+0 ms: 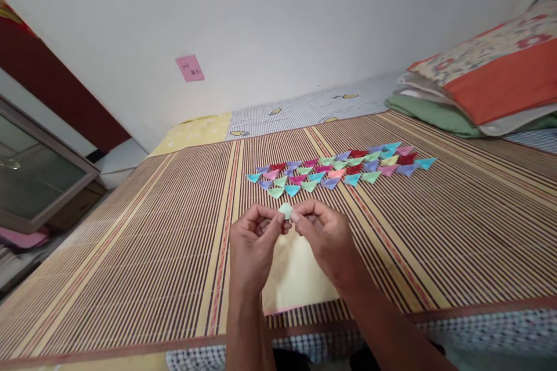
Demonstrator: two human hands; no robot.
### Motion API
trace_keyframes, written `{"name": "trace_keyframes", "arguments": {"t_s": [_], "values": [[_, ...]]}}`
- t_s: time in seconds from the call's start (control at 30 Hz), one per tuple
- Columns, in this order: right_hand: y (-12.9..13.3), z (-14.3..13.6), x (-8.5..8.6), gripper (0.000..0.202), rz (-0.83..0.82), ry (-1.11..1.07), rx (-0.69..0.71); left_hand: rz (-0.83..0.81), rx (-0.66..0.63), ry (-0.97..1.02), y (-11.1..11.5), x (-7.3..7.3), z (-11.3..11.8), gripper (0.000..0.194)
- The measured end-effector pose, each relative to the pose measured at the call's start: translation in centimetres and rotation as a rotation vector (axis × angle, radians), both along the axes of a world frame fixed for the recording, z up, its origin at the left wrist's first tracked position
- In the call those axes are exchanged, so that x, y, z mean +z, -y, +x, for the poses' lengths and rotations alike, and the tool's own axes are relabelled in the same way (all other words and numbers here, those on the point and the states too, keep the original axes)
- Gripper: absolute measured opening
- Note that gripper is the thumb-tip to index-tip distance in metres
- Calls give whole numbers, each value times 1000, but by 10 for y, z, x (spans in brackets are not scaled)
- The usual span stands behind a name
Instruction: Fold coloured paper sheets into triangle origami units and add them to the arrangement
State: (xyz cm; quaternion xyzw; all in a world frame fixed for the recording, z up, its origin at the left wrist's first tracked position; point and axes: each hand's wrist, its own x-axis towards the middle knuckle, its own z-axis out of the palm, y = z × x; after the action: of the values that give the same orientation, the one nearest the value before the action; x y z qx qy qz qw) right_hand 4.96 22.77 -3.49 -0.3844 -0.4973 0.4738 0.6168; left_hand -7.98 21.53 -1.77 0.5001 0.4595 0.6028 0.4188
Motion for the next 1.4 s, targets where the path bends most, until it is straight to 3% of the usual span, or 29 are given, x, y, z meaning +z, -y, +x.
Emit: {"name": "trace_keyframes", "arguments": {"t_s": [0.4,0.77,0.9,1.1,1.27,1.4], "values": [[-6,2,-3,11,-100,-20,27,-109,-9,105,-6,-9,-2,16],[-12,3,-8,11,-133,-107,55,-54,-18,114,-8,-11,6,16],[-11,2,-9,13,-100,-145,101,-53,-34,136,-8,-9,5,25],[-12,12,-4,12,-60,-60,170,-92,-53,159,-9,-10,2,16],[-19,19,-8,21,-101,13,238,-102,-54,156,-10,-12,0,18],[-20,20,-9,16,-112,17,267,-130,-105,159,-9,-12,-3,21]]}}
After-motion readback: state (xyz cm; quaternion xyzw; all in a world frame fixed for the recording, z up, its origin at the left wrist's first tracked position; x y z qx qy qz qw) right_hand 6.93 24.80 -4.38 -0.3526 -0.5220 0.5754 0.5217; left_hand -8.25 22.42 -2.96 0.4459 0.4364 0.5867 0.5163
